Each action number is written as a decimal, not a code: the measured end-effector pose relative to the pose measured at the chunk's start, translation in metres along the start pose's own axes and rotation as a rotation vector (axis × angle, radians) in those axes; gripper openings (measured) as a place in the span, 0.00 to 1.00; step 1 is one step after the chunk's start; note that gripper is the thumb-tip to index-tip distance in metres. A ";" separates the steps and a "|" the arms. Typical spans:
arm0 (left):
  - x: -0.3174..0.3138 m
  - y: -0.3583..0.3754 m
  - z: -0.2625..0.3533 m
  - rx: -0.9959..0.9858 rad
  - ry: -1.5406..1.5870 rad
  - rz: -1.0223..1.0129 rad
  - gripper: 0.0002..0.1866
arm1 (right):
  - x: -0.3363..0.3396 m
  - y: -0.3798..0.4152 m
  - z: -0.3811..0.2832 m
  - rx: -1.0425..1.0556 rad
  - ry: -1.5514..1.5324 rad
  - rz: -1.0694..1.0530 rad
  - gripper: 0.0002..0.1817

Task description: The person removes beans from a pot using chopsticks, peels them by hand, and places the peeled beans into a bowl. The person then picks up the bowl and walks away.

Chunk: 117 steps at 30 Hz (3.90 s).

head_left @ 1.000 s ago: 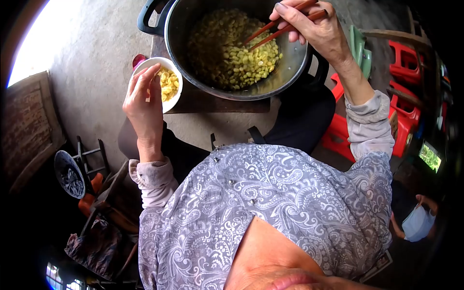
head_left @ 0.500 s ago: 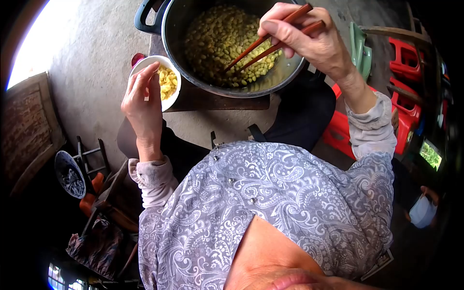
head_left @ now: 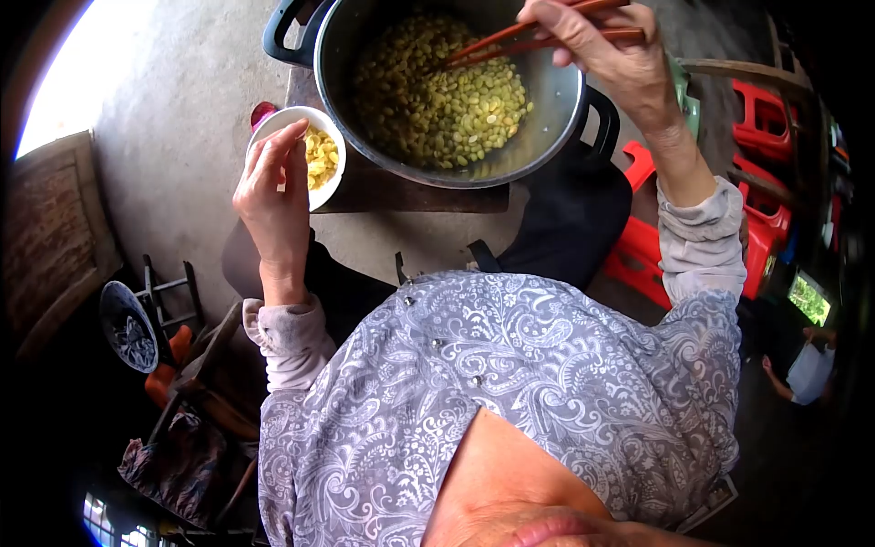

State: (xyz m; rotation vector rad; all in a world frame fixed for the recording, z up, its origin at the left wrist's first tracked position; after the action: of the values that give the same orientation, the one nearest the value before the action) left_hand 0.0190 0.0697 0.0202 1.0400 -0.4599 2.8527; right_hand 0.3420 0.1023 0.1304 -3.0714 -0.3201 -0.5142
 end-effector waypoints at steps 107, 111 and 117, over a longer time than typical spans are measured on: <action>0.014 0.000 0.048 -0.173 -0.114 0.047 0.14 | 0.052 -0.007 0.048 0.081 -0.188 0.389 0.13; 0.010 -0.014 0.090 -0.339 -0.025 0.034 0.15 | 0.072 0.021 0.063 -0.014 -0.429 0.493 0.13; -0.002 -0.022 0.150 -0.707 -0.191 0.071 0.25 | 0.081 0.054 0.097 -0.078 -0.883 0.280 0.12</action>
State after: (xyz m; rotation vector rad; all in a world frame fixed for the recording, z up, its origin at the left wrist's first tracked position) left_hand 0.1167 0.0455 0.1333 1.1358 -1.4033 2.3127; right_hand 0.4593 0.0702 0.0663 -3.1258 0.1456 0.8717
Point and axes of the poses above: each hand's wrist, its own y-axis away from the middle knuckle, its own x-axis out of the back of the hand, z = x × y, the point moved 6 cm from there along -y, towards the middle knuckle, and after that the axes turned 6 degrees about -z, right-handed, at the moved point
